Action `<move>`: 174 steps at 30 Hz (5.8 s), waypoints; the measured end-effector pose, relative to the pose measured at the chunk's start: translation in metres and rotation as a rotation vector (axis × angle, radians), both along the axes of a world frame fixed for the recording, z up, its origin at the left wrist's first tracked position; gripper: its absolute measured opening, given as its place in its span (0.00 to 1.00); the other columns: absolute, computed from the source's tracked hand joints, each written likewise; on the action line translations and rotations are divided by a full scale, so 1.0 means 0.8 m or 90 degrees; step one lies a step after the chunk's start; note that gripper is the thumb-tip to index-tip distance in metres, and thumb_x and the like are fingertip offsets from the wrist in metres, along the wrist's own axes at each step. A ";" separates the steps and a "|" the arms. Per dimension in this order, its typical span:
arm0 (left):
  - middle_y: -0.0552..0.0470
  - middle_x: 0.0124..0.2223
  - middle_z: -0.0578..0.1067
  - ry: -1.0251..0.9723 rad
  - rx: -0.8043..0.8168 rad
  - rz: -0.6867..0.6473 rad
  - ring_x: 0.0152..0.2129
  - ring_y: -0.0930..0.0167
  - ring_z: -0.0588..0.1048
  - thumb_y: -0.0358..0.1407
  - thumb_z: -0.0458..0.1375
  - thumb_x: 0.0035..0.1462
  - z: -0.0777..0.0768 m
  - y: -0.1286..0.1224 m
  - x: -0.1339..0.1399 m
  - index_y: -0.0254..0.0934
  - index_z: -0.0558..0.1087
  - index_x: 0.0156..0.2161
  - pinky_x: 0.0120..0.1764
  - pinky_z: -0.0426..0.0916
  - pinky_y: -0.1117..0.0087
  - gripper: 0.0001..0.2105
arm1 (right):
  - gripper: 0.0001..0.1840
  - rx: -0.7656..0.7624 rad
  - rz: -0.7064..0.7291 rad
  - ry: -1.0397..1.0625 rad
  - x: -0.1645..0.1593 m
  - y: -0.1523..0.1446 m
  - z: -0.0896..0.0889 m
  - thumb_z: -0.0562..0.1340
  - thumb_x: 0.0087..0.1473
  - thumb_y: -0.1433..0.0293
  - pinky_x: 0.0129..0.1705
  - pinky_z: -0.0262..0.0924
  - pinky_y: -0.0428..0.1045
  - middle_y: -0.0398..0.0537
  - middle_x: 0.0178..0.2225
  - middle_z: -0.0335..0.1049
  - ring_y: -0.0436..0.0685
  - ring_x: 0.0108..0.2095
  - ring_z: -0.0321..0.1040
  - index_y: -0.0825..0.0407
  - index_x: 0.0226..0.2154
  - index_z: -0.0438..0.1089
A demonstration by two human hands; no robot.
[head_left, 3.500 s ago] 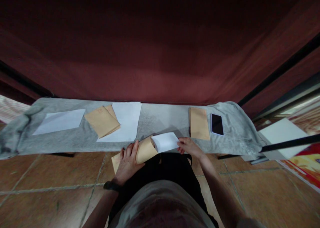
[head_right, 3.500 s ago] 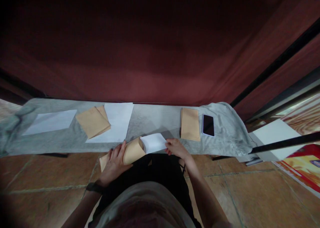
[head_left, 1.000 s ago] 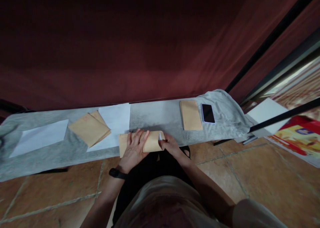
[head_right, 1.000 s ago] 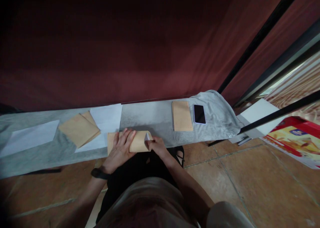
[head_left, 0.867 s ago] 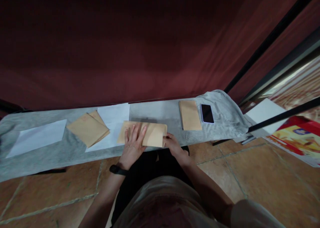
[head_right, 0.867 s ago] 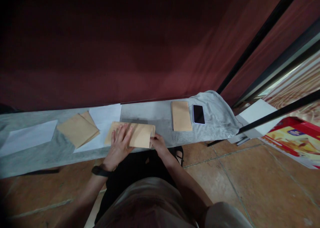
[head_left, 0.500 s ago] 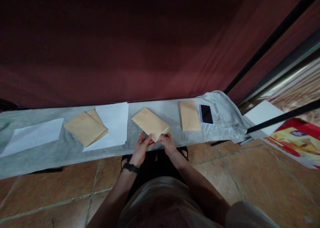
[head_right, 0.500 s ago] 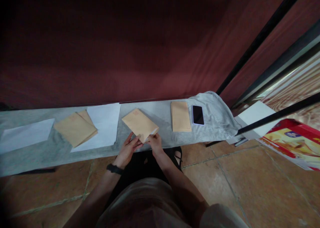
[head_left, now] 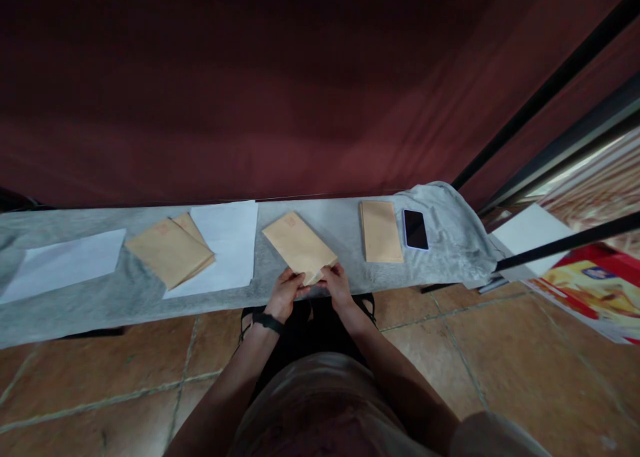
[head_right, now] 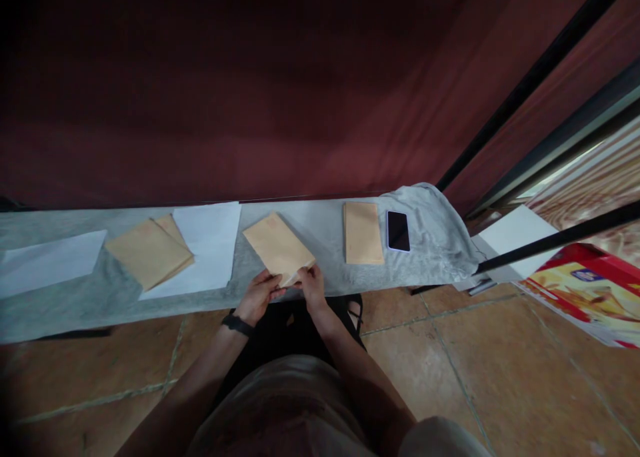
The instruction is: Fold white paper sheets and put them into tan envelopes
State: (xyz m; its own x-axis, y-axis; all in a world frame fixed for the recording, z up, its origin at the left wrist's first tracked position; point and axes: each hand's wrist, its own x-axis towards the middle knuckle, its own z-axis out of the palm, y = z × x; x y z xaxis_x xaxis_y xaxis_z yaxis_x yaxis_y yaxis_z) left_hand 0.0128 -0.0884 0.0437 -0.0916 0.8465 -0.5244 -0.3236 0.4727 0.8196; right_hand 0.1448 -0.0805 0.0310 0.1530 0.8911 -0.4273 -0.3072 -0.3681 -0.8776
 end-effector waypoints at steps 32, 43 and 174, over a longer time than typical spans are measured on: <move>0.56 0.31 0.79 0.092 -0.020 -0.015 0.20 0.73 0.77 0.25 0.64 0.46 0.003 0.019 -0.027 0.37 0.72 0.41 0.25 0.70 0.75 0.15 | 0.15 0.054 0.038 -0.168 0.044 0.008 -0.014 0.58 0.55 0.66 0.40 0.72 0.51 0.48 0.41 0.74 0.56 0.37 0.73 0.50 0.46 0.68; 0.59 0.26 0.73 0.584 0.077 -0.102 0.25 0.69 0.75 0.32 0.58 0.55 -0.014 0.029 -0.057 0.39 0.67 0.57 0.31 0.65 0.71 0.23 | 0.19 0.443 0.376 -0.624 0.063 0.030 -0.026 0.57 0.63 0.75 0.65 0.57 0.58 0.48 0.59 0.72 0.57 0.61 0.65 0.46 0.53 0.74; 0.46 0.70 0.61 0.889 0.710 -0.630 0.68 0.66 0.58 0.48 0.48 0.69 -0.055 0.024 -0.067 0.39 0.55 0.70 0.69 0.50 0.61 0.29 | 0.34 0.542 0.594 -1.014 0.008 0.182 -0.056 0.48 0.70 0.59 0.72 0.38 0.60 0.55 0.73 0.41 0.60 0.72 0.42 0.58 0.71 0.47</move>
State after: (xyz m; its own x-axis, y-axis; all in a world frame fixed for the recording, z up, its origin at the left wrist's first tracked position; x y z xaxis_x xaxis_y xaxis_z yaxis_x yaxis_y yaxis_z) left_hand -0.0412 -0.0695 0.0000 0.7093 0.6878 0.1543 0.6509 -0.7231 0.2311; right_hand 0.1515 0.0655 -0.0142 -0.6376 0.7662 0.0804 0.7565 0.6424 -0.1228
